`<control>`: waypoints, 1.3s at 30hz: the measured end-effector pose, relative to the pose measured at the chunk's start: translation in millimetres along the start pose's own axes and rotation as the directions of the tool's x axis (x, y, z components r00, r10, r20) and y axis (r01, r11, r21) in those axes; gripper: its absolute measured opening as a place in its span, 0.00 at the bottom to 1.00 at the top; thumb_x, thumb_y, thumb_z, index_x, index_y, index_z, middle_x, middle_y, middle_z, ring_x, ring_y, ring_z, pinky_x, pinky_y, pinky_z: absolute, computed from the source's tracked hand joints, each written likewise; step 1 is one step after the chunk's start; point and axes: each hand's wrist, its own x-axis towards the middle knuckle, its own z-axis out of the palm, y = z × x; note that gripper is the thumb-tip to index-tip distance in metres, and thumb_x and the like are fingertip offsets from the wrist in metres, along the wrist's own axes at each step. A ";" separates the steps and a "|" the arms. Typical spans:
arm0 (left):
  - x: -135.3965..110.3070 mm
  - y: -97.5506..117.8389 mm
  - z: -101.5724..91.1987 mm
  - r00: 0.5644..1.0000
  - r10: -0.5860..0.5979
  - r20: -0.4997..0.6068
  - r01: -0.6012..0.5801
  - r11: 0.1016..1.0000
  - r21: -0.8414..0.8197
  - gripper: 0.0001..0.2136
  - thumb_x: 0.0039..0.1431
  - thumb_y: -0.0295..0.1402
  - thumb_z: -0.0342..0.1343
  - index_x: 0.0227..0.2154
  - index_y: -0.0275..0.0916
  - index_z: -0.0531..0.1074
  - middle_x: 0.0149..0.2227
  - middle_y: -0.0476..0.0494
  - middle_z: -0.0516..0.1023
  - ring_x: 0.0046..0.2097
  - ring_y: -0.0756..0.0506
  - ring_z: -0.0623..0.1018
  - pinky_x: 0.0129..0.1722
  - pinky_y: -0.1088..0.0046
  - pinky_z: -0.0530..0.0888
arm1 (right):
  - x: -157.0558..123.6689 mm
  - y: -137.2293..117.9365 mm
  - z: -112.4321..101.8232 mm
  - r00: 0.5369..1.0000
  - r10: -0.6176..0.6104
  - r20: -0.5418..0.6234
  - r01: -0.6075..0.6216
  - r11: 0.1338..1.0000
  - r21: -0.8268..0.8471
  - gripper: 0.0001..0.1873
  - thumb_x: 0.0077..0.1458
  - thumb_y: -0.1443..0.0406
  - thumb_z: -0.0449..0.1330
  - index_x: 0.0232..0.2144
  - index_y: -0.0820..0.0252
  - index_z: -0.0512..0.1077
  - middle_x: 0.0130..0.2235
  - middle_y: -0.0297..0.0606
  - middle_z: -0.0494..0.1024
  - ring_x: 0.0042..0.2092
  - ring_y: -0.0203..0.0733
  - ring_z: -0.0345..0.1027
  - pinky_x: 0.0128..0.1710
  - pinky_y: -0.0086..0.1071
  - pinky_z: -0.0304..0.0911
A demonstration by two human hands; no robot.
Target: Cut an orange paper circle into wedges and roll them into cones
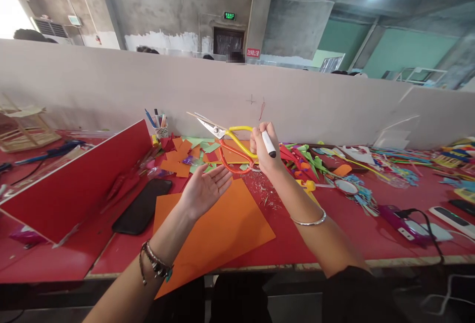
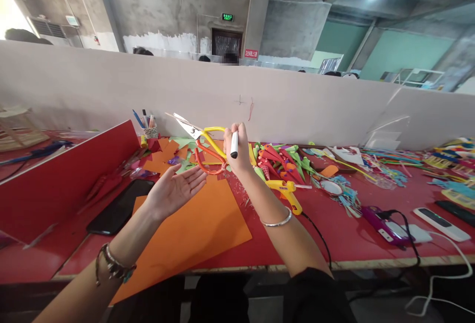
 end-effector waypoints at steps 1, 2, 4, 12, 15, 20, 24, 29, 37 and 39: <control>0.2 -1.0 -0.1 1.000 0.001 0.014 -0.001 1.000 0.000 0.12 0.57 0.33 0.43 0.38 0.31 0.67 0.37 0.37 0.75 0.41 0.45 0.75 0.47 0.68 0.68 | -1.8 -0.1 1.2 1.000 -0.012 -0.004 0.012 1.000 -0.003 0.11 0.55 0.64 0.48 0.27 0.54 0.46 0.20 0.24 0.47 0.17 0.28 0.41 0.15 0.26 0.41; 0.6 -2.8 -0.4 1.000 -0.001 0.031 0.001 1.000 0.001 0.11 0.57 0.33 0.44 0.36 0.32 0.68 0.36 0.38 0.75 0.41 0.45 0.75 0.46 0.68 0.69 | -3.7 0.1 2.5 1.000 -0.018 -0.009 0.018 1.000 -0.005 0.11 0.55 0.64 0.48 0.27 0.54 0.46 0.21 0.24 0.46 0.18 0.28 0.40 0.15 0.26 0.41; 2.4 -8.3 -1.6 0.997 -0.019 0.071 0.019 1.000 0.003 0.10 0.57 0.33 0.44 0.33 0.33 0.68 0.35 0.39 0.75 0.41 0.45 0.75 0.45 0.68 0.69 | -7.3 1.0 5.4 1.000 -0.014 -0.024 0.013 1.000 -0.026 0.10 0.56 0.63 0.47 0.28 0.54 0.46 0.21 0.25 0.46 0.18 0.29 0.40 0.16 0.26 0.42; 30.0 14.0 -15.4 0.985 0.144 -0.096 -0.118 0.965 0.233 0.09 0.58 0.37 0.47 0.33 0.37 0.67 0.32 0.46 0.74 0.32 0.50 0.75 0.36 0.73 0.69 | -25.2 0.1 8.3 0.999 -0.023 0.047 0.030 0.987 -0.160 0.11 0.57 0.61 0.45 0.27 0.54 0.45 0.23 0.27 0.46 0.20 0.31 0.44 0.17 0.28 0.45; 45.7 44.9 -12.0 0.977 0.190 -0.092 -0.162 0.953 0.255 0.14 0.57 0.43 0.47 0.35 0.36 0.67 0.30 0.45 0.75 0.31 0.49 0.75 0.34 0.72 0.69 | -36.4 -2.3 9.1 0.996 -0.046 0.081 0.058 0.987 -0.150 0.12 0.57 0.61 0.46 0.26 0.54 0.46 0.23 0.27 0.47 0.20 0.30 0.42 0.17 0.27 0.43; 67.5 62.9 -2.2 0.962 0.253 -0.103 -0.209 0.924 0.321 0.15 0.62 0.38 0.40 0.37 0.33 0.68 0.28 0.41 0.77 0.26 0.48 0.75 0.29 0.71 0.70 | -52.9 -6.1 11.0 0.989 -0.027 0.146 0.064 0.965 -0.254 0.12 0.58 0.60 0.46 0.26 0.54 0.47 0.22 0.26 0.47 0.20 0.30 0.41 0.18 0.28 0.42; 76.5 70.1 -10.6 0.923 0.356 -0.148 -0.293 0.897 0.331 0.21 0.63 0.39 0.32 0.36 0.34 0.68 0.30 0.41 0.77 0.30 0.47 0.77 0.31 0.71 0.70 | -56.4 -4.5 1.3 0.995 0.032 0.096 -0.005 0.964 -0.266 0.11 0.58 0.59 0.46 0.27 0.54 0.48 0.22 0.26 0.49 0.18 0.30 0.41 0.16 0.27 0.41; 67.5 122.6 -41.9 0.767 0.555 -0.322 -0.404 0.808 0.429 0.24 0.64 0.40 0.22 0.38 0.36 0.64 0.28 0.47 0.75 0.31 0.52 0.75 0.32 0.75 0.69 | -51.9 -0.3 -16.9 0.999 0.005 0.049 0.010 0.956 -0.293 0.12 0.57 0.59 0.48 0.26 0.54 0.48 0.23 0.27 0.48 0.18 0.29 0.41 0.15 0.26 0.41; 37.3 175.0 -111.4 0.758 0.529 -0.382 -0.135 0.699 0.703 0.14 0.58 0.35 0.50 0.46 0.35 0.65 0.46 0.42 0.69 0.44 0.44 0.72 0.41 0.61 0.71 | -1.5 42.6 9.4 0.993 0.097 0.063 -0.087 0.986 -0.145 0.11 0.56 0.62 0.49 0.26 0.54 0.49 0.21 0.25 0.48 0.18 0.29 0.41 0.15 0.24 0.41; 34.4 172.3 -132.3 0.753 0.540 -0.376 -0.105 0.663 0.742 0.14 0.58 0.36 0.49 0.46 0.35 0.65 0.46 0.41 0.68 0.44 0.45 0.72 0.41 0.61 0.71 | 20.7 66.6 33.1 0.964 0.263 -0.020 -0.264 0.965 0.000 0.10 0.56 0.64 0.50 0.27 0.54 0.50 0.20 0.23 0.49 0.18 0.28 0.42 0.15 0.22 0.43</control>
